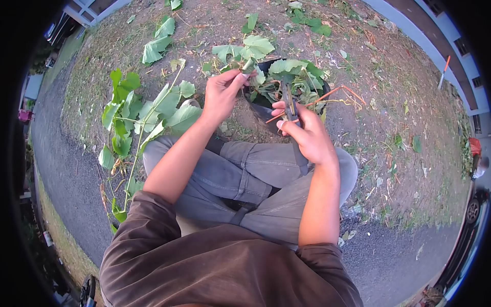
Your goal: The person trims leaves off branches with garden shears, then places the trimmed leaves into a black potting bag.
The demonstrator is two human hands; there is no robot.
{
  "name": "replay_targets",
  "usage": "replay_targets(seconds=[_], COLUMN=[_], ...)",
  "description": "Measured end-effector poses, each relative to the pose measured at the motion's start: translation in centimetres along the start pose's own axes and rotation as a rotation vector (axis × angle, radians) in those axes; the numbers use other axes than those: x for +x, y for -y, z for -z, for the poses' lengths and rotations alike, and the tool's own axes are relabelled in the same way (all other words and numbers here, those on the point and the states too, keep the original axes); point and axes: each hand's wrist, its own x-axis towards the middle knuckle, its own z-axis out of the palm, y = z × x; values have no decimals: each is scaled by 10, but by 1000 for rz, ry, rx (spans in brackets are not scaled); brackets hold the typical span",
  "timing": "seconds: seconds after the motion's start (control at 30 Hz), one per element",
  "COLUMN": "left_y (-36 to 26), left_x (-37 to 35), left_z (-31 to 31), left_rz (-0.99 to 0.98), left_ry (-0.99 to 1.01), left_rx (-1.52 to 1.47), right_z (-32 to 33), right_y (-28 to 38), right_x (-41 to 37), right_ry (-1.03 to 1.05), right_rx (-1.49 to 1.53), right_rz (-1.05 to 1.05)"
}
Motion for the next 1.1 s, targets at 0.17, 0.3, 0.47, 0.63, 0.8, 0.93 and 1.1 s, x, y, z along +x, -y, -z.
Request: replay_targets(seconds=[0.17,0.3,0.47,0.63,0.8,0.93,1.1], left_y=[0,-8,-28,-26,-29,-44,-41], left_x=[9,28,25,17,14,3,-1], left_z=[14,41,55,42,38,30,24], left_rz=[-190,-111,-214,-9,-171,-310,-387], left_ry=[0,65,-43,62,65,13,-51], left_rx=[166,67,117,-35,-73,-104,-173], right_z=[-40,-74,-80,-49,-10,-5,-23], right_y=[-7,-24,-21,-9,23,20,-13], right_x=[-2,2,2,-5,-7,-5,6], right_ry=[613,980,1088,910,725,810,717], right_rx=[-19,-125,-542,-397,-65,99,357], right_rz=[67,-240,-281,-87,-160,-114,-111])
